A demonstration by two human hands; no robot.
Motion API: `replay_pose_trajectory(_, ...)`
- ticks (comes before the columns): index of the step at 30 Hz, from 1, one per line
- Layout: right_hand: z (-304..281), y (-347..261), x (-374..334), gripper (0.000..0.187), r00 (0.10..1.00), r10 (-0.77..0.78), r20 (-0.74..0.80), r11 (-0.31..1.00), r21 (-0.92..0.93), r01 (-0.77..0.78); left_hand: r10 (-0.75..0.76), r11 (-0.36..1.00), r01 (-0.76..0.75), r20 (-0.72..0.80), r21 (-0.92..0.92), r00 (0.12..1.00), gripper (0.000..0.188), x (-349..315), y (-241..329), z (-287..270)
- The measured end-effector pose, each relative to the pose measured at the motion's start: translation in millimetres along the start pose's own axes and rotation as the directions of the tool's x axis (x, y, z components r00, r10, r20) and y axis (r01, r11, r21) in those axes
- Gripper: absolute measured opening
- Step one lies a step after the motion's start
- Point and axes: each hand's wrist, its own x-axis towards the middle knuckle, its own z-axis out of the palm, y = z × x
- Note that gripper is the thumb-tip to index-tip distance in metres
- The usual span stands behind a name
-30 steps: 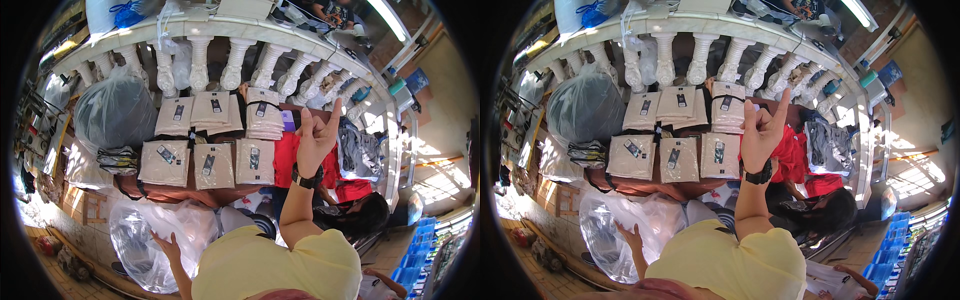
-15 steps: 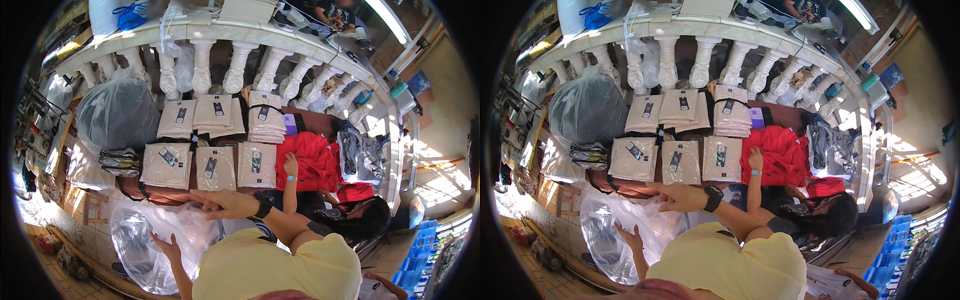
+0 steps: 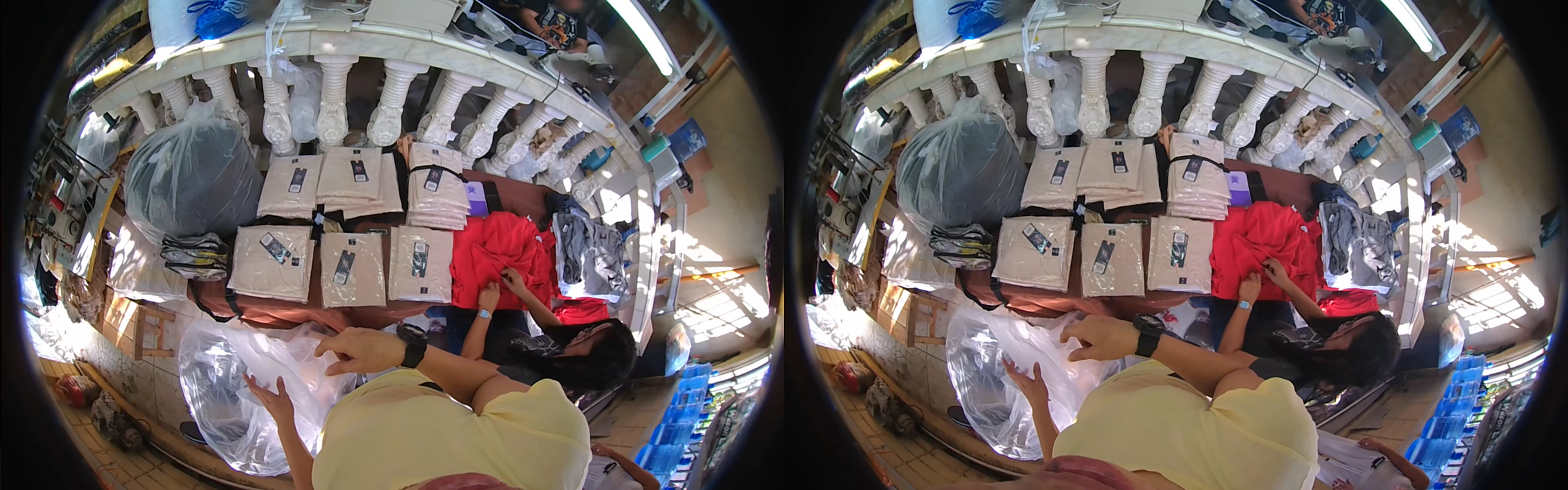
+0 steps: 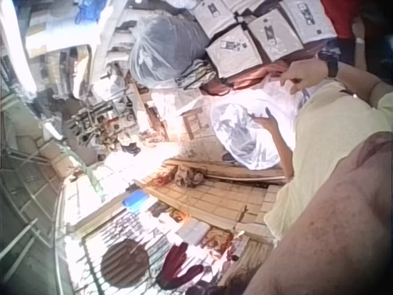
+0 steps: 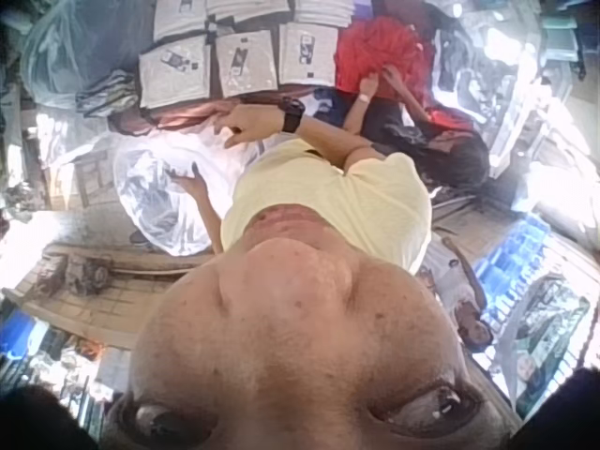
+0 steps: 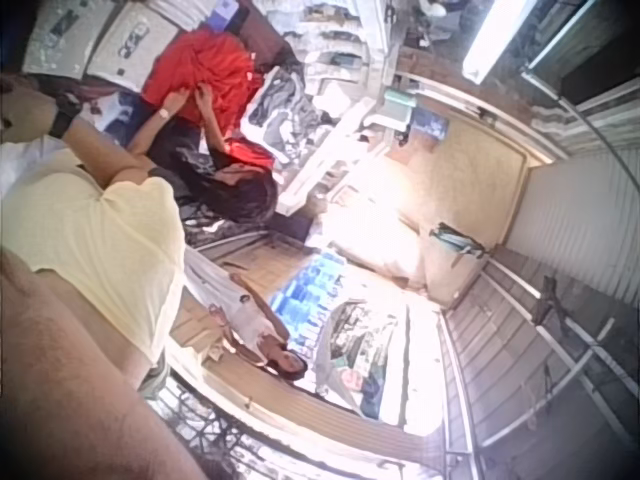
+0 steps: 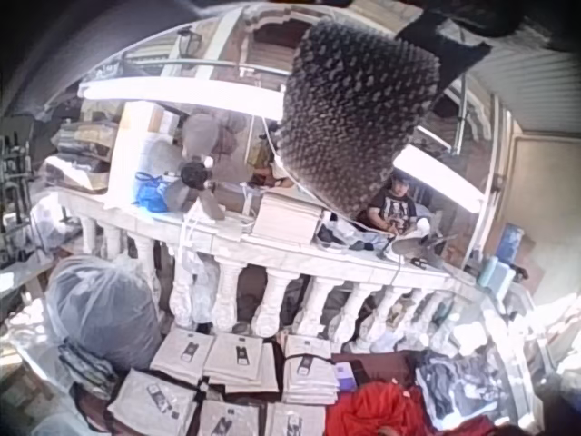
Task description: The person organizes packaged garments by placing them into a large plastic bag and rearranging stacks on a table.
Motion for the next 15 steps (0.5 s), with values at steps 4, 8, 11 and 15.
replay_pose_trajectory(4,1.5,2.4,-0.2,0.038,0.999,0.022,-0.023,1.000,-0.022,-0.023,-0.012,1.000,0.012,0.005,-0.015,1.000,0.085,0.1,0.7,0.2)
replay_pose_trajectory(8,-0.7,1.1,1.4,0.036,1.000,0.010,-0.029,1.000,0.010,-0.009,-0.023,0.999,0.023,0.010,-0.037,1.000,0.086,-1.9,-3.4,-0.7)
replay_pose_trajectory(11,-1.5,0.9,1.9,0.033,0.999,0.027,-0.031,1.000,0.006,-0.027,-0.023,0.998,0.024,0.023,-0.062,0.999,0.086,-4.2,-5.4,1.3)
replay_pose_trajectory(15,-4.2,-0.7,2.7,0.030,0.998,0.063,-0.006,0.998,0.019,-0.063,-0.049,0.996,0.052,0.040,-0.066,0.998,0.087,-5.3,-2.2,2.7)
